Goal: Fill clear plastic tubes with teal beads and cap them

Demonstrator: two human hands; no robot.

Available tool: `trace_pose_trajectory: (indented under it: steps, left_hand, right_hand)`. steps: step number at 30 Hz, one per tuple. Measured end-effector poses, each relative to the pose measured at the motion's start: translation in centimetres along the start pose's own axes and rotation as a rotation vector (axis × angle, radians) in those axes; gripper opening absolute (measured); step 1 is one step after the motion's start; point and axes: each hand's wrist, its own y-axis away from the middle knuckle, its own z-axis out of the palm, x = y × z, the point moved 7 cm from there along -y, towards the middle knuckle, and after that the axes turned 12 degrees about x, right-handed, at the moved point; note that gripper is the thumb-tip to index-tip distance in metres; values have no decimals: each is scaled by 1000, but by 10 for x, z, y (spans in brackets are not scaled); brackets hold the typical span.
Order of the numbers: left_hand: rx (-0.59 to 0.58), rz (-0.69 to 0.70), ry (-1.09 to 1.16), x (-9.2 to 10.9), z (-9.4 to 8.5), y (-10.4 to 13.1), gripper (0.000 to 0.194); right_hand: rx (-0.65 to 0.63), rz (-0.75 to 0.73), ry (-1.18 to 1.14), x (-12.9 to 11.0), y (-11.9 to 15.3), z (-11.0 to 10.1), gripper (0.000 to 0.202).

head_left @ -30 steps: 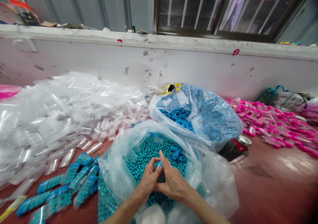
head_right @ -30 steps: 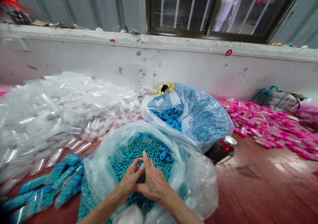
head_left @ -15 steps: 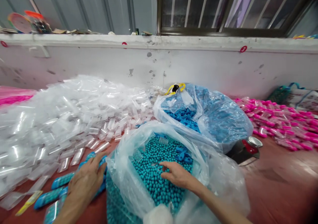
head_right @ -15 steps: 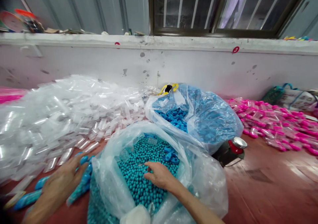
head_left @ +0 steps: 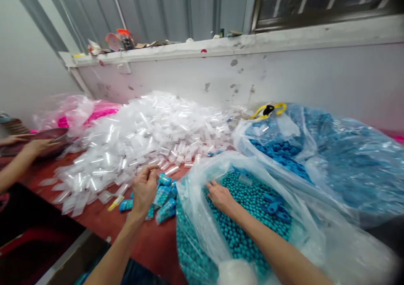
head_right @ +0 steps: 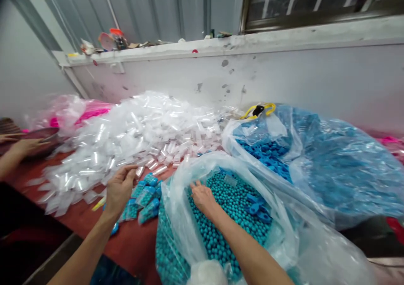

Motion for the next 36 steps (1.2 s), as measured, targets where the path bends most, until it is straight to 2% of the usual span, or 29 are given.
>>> trace_pose_trajectory:
  steps: [2, 3, 4, 5, 7, 9, 11, 14, 16, 18, 20, 22, 24, 27, 29, 32, 34, 36]
  left_hand:
    - [-82, 10, 8, 5, 9, 17, 24]
    - [-168, -3, 28, 7, 21, 32, 24]
    - [-307, -17, 59, 9, 38, 51, 24]
    - [-427, -28, 80, 12, 56, 71, 24]
    - [-590, -53, 120, 18, 90, 107, 29]
    - [-713, -125, 107, 18, 124, 137, 41]
    - [-824, -183, 12, 14, 153, 158, 48]
    - [-981, -215, -104, 10, 182, 179, 36]
    - [-1100, -195, -118, 10, 190, 191, 29]
    - [-1202, -142, -147, 9, 193, 198, 23]
    - [-1245, -60, -187, 8, 194, 199, 15]
    - [-1233, 27, -220, 9, 197, 196, 7]
    - [-1208, 83, -244, 12, 204, 198, 5]
    - [-1197, 80, -251, 20, 223, 214, 8]
    - [-1191, 35, -226, 27, 241, 230, 11]
    - [-1200, -91, -147, 33, 264, 250, 15]
    - [-1249, -216, -68, 33, 273, 260, 15]
    - [-1335, -361, 27, 29, 274, 268, 19]
  right_hand:
    - [-28, -20, -7, 7, 7, 4, 33]
    - [-36, -16, -18, 14, 13, 4, 33]
    - [-40, 7, -34, 24, 18, 3, 33]
    - [-34, 64, -48, 38, 24, 1, 32]
    - [-4, 218, -121, 68, 35, -2, 25]
    - [30, 386, -261, 93, 46, -4, 15]
    - [39, 535, -435, 107, 60, -2, 9]
    - [10, 633, -671, 102, 82, 1, 8]
    - [-21, 596, -758, 88, 94, -2, 6]
    - [-38, 520, -746, 76, 104, -11, 6]
    - [6, 412, -580, 73, 109, -27, 8]
    - [107, 346, -279, 81, 111, -51, 11]
    - [184, 382, 65, 101, 113, -72, 14]
    - [166, 489, 394, 132, 112, -85, 19]
    - [141, 486, 440, 144, 107, -82, 20]
    - [119, 451, 431, 150, 102, -76, 18]
    - [115, 441, 429, 149, 103, -76, 18]
    - [126, 428, 426, 145, 106, -80, 17]
